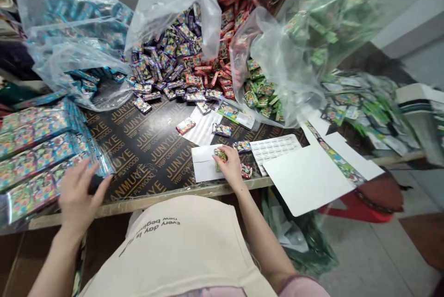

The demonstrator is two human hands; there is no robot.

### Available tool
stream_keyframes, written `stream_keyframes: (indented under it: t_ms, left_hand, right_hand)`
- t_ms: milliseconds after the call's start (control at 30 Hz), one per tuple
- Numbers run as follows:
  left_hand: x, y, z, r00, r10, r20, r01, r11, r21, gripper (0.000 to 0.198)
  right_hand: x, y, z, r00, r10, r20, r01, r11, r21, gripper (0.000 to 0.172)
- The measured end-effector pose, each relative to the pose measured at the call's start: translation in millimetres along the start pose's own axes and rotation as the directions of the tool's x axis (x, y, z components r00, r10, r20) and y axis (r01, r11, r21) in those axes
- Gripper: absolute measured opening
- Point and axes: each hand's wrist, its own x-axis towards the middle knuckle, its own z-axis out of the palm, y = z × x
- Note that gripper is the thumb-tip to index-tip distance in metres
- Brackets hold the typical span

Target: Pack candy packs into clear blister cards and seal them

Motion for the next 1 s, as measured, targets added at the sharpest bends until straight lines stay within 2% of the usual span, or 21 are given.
stream_keyframes:
  t_ms: [33, 100, 167, 200, 267, 300, 333, 400, 467, 567, 633, 667, 700, 767, 800, 833, 867, 933, 967, 1000]
  left_hand:
    - [4.3, 15.1, 15.1, 0.999, 0.037, 0.023, -0.035, 0.996, -0.077, 0.052]
    - [12.5, 47.1, 52.0, 0.980, 0.104, 0.167, -0.069, 0.976, -0.208, 0.032]
    - [20.3, 80.8, 91.2, 0.934, 0.237, 0.267, -0.137, 0.928, -0.347, 0.025]
    - [24.0, 97.8, 109.1, 0.894, 0.335, 0.298, -0.201, 0.893, -0.402, 0.027]
    - [30.8, 129.7, 138.8, 0.777, 0.521, 0.354, -0.342, 0.821, -0.456, 0.036]
    - [33.8, 143.4, 150.5, 0.736, 0.568, 0.368, -0.391, 0.800, -0.454, 0.039]
    - [36.7, 154.7, 160.4, 0.713, 0.592, 0.375, -0.417, 0.789, -0.452, 0.040]
    - [42.3, 168.6, 176.0, 0.701, 0.601, 0.384, -0.439, 0.788, -0.431, 0.030]
    - [48.2, 170.7, 186.7, 0.703, 0.592, 0.393, -0.444, 0.798, -0.407, 0.019]
    - [58.2, 159.4, 191.0, 0.710, 0.576, 0.406, -0.451, 0.814, -0.366, 0.020]
    - [63.9, 149.3, 183.7, 0.739, 0.556, 0.381, -0.445, 0.827, -0.345, 0.019]
    - [65.7, 144.9, 177.2, 0.765, 0.549, 0.338, -0.442, 0.828, -0.344, 0.020]
    - [66.4, 141.5, 169.1, 0.791, 0.547, 0.275, -0.446, 0.822, -0.353, 0.021]
    - [63.9, 137.6, 150.8, 0.814, 0.568, 0.125, -0.480, 0.778, -0.406, 0.024]
    - [60.8, 137.0, 141.7, 0.803, 0.592, 0.067, -0.508, 0.739, -0.443, 0.026]
    - [56.8, 136.9, 133.5, 0.778, 0.627, 0.036, -0.537, 0.693, -0.480, 0.028]
    - [52.0, 137.1, 126.5, 0.741, 0.672, 0.024, -0.566, 0.642, -0.517, 0.030]
    - [41.9, 137.1, 117.1, 0.665, 0.745, 0.048, -0.593, 0.566, -0.573, 0.032]
    - [37.3, 136.6, 114.9, 0.657, 0.751, 0.068, -0.582, 0.562, -0.588, 0.033]
    - [33.6, 135.6, 114.0, 0.686, 0.721, 0.093, -0.540, 0.591, -0.599, 0.043]
  right_hand:
    - [-0.4, 7.5, -3.8, 1.000, 0.009, -0.011, -0.010, 0.999, -0.042, 0.036]
    - [-1.3, 15.4, -6.9, 0.999, 0.030, -0.012, -0.031, 0.993, -0.112, 0.047]
    - [-3.1, 14.4, -4.8, 0.998, 0.053, 0.015, -0.050, 0.983, -0.177, 0.055]
    - [-4.5, 11.8, -2.5, 0.998, 0.064, 0.029, -0.057, 0.976, -0.208, 0.057]
    - [-7.3, 6.3, 2.8, 0.996, 0.076, 0.045, -0.062, 0.965, -0.255, 0.057]
    - [-8.2, 4.6, 5.0, 0.996, 0.075, 0.044, -0.061, 0.964, -0.259, 0.056]
    - [-8.6, 4.2, 6.3, 0.997, 0.066, 0.036, -0.055, 0.968, -0.243, 0.055]
    - [-7.1, 7.1, 5.5, 0.999, 0.042, -0.019, -0.045, 0.985, -0.169, 0.054]
    - [-2.7, 12.6, -0.5, 0.994, 0.038, -0.101, -0.048, 0.994, -0.099, 0.052]
    - [6.0, 16.4, -15.5, 0.969, 0.098, -0.225, -0.118, 0.990, -0.079, 0.052]
    - [10.7, 11.6, -25.0, 0.956, 0.198, -0.215, -0.194, 0.980, 0.040, 0.058]
    - [12.5, 7.0, -28.5, 0.951, 0.275, -0.139, -0.252, 0.954, 0.163, 0.063]
    - [14.1, 1.3, -31.0, 0.939, 0.345, -0.002, -0.328, 0.893, 0.308, 0.069]
    - [17.1, -11.4, -32.7, 0.861, 0.367, 0.354, -0.507, 0.677, 0.533, 0.081]
    - [18.7, -17.5, -32.1, 0.808, 0.324, 0.491, -0.582, 0.566, 0.584, 0.085]
    - [20.5, -23.0, -31.0, 0.771, 0.275, 0.575, -0.628, 0.483, 0.611, 0.086]
    - [22.3, -27.6, -29.5, 0.753, 0.236, 0.615, -0.648, 0.431, 0.628, 0.083]
    - [26.2, -34.0, -26.4, 0.765, 0.216, 0.607, -0.636, 0.404, 0.658, 0.064]
    - [27.9, -36.0, -25.0, 0.789, 0.221, 0.574, -0.609, 0.415, 0.676, 0.053]
    - [29.4, -37.4, -23.9, 0.818, 0.224, 0.530, -0.570, 0.435, 0.697, 0.043]
